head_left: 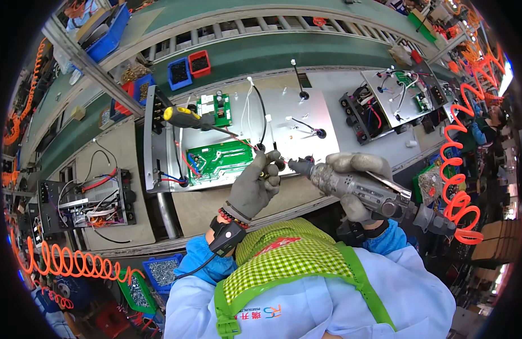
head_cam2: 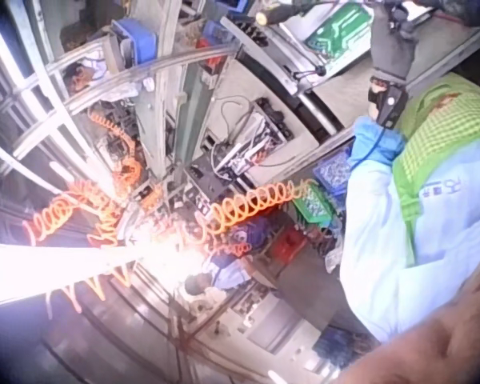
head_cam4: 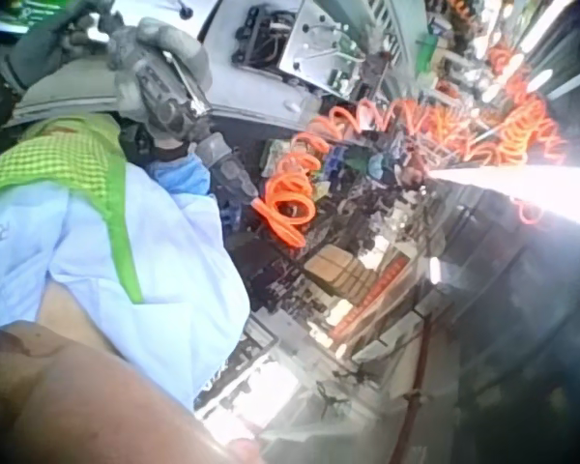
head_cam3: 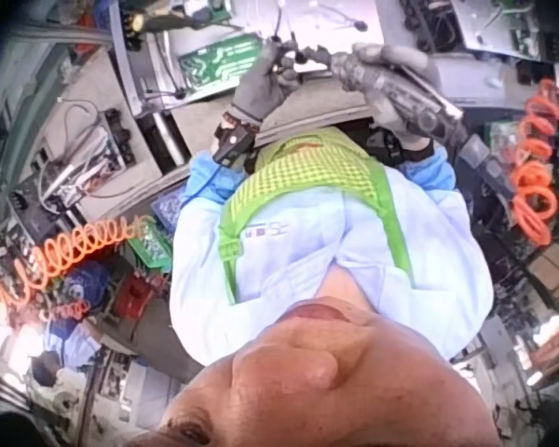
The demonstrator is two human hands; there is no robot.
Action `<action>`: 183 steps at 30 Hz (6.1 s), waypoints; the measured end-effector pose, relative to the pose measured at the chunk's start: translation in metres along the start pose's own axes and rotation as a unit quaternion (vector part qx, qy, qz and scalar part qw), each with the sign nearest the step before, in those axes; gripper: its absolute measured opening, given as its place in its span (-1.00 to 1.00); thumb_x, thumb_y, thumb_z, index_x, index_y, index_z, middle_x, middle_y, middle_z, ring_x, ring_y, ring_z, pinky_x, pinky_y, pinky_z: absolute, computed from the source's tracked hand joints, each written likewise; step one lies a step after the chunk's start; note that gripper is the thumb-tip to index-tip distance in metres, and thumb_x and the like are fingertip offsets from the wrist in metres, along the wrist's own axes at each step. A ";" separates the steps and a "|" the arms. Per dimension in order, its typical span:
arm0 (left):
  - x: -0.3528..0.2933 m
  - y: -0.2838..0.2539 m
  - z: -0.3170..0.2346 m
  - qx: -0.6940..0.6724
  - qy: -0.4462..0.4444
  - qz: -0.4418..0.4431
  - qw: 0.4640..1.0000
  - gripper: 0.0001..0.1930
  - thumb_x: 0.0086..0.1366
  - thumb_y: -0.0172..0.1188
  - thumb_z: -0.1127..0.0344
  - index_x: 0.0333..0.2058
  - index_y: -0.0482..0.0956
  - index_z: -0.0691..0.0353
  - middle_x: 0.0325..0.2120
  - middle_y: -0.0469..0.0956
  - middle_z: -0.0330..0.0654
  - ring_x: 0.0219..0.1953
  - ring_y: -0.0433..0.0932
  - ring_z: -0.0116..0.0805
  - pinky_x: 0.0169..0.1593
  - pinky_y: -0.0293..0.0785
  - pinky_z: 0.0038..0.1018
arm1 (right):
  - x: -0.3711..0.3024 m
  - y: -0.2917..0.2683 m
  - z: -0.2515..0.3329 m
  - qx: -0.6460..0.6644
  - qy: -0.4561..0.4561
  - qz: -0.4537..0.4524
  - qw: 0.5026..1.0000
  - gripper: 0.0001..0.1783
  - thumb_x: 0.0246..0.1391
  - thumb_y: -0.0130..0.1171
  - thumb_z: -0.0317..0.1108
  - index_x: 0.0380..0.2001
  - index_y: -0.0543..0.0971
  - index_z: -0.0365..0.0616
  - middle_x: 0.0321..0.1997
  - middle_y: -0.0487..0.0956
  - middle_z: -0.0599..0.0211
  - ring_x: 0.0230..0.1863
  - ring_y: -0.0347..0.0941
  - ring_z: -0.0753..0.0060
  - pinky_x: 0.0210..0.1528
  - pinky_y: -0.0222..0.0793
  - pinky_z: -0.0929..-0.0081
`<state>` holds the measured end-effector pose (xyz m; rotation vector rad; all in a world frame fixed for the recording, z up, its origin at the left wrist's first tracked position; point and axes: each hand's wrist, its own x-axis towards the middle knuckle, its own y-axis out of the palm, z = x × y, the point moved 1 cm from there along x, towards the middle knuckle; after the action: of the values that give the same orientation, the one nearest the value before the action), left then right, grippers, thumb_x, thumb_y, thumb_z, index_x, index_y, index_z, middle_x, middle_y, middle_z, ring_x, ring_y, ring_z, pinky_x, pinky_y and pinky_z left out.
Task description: Assembling and wiring components inside an electronic chassis on a factory assembly line.
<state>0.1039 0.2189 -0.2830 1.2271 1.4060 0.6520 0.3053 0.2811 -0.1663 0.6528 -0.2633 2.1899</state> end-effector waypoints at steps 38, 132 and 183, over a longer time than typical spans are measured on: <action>-0.082 0.063 -0.152 0.476 0.604 -0.298 0.565 -0.76 0.35 0.15 0.25 -0.21 0.60 0.33 -0.45 0.55 -0.32 -0.47 0.36 -0.66 -0.40 0.24 -0.65 | 0.091 -0.045 -0.102 -0.042 0.163 -0.011 0.986 -0.67 -0.04 0.23 -0.71 -0.30 0.39 -0.09 -0.23 0.50 0.44 -0.25 0.44 0.67 -0.19 0.41 0.61; -0.005 -0.054 -0.019 0.079 0.078 0.009 0.994 -0.45 0.38 0.02 0.35 0.28 0.12 0.40 0.14 0.38 0.07 0.11 0.50 -0.16 0.15 0.51 -0.34 | 0.139 0.063 -0.133 0.033 0.138 0.096 0.985 -0.54 -0.13 0.40 -0.52 -0.09 0.52 -0.18 -0.26 0.60 0.35 -0.23 0.55 0.55 -0.20 0.54 0.52; -0.124 -0.059 -0.008 -0.154 0.338 -0.032 0.928 -0.64 0.45 0.05 0.02 -0.04 0.42 0.21 -0.51 0.42 -0.45 -0.62 0.22 -0.75 -0.54 0.18 -0.81 | 0.108 0.141 -0.053 0.188 0.055 0.320 0.927 -0.41 0.02 0.37 -0.21 0.05 0.36 -0.18 -0.17 0.57 0.20 -0.09 0.56 0.28 0.00 0.54 0.23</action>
<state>0.0600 0.0887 -0.2882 0.7195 1.8003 1.2780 0.1207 0.2815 -0.1495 0.7152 0.0191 2.9419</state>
